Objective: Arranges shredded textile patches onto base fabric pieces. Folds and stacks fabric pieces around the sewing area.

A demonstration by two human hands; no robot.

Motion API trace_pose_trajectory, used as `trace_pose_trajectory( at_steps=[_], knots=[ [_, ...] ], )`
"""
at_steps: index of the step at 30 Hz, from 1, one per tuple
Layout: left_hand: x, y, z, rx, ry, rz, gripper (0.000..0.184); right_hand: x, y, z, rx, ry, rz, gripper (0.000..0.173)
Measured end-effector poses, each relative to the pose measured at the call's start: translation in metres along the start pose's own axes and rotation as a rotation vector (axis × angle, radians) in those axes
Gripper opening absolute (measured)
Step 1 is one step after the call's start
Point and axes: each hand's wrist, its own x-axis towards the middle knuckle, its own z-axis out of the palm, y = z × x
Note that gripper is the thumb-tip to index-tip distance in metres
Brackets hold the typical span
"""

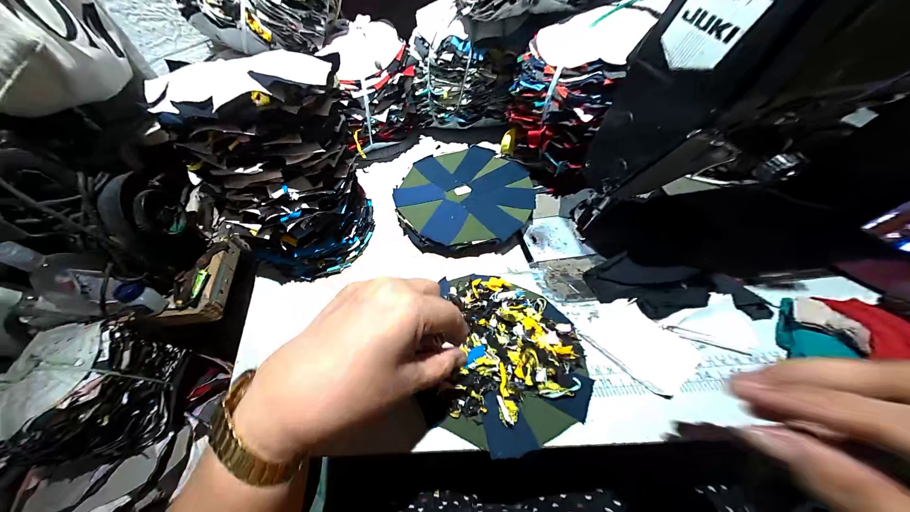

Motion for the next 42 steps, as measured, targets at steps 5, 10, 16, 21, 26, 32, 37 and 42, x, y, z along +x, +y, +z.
trace_pose_trajectory(
  at_steps=[5, 10, 16, 21, 26, 32, 37, 42],
  knots=[
    [-0.026, 0.016, 0.031, 0.072, 0.137, -0.042, 0.018, 0.033, -0.004, 0.07, -0.056, 0.004, -0.22, 0.025],
    [-0.036, 0.021, 0.058, 0.091, 0.231, -0.072, 0.012, 0.047, 0.009, 0.11, -0.161, 0.037, -0.277, 0.031],
    [-0.048, 0.022, 0.059, 0.009, 0.264, -0.061, 0.013, 0.05, 0.008, 0.106, -0.118, 0.078, -0.31, 0.022],
    [-0.051, 0.019, 0.063, 0.083, 0.31, -0.126, 0.013, 0.043, 0.005, 0.101, -0.103, -0.01, -0.306, 0.02],
    [-0.05, 0.019, 0.069, 0.11, 0.35, -0.155, 0.012, 0.044, 0.008, 0.104, -0.125, 0.057, -0.275, 0.021],
    [-0.048, 0.024, 0.073, 0.041, 0.339, -0.099, 0.012, 0.046, 0.005, 0.119, -0.151, 0.08, -0.309, 0.022],
    [-0.048, 0.024, 0.074, 0.015, 0.299, -0.095, 0.018, 0.048, -0.002, 0.101, -0.126, 0.054, -0.242, 0.023],
    [-0.05, 0.016, 0.069, -0.005, 0.326, -0.137, 0.024, 0.052, -0.008, 0.112, -0.098, 0.054, -0.27, 0.028]
  ],
)
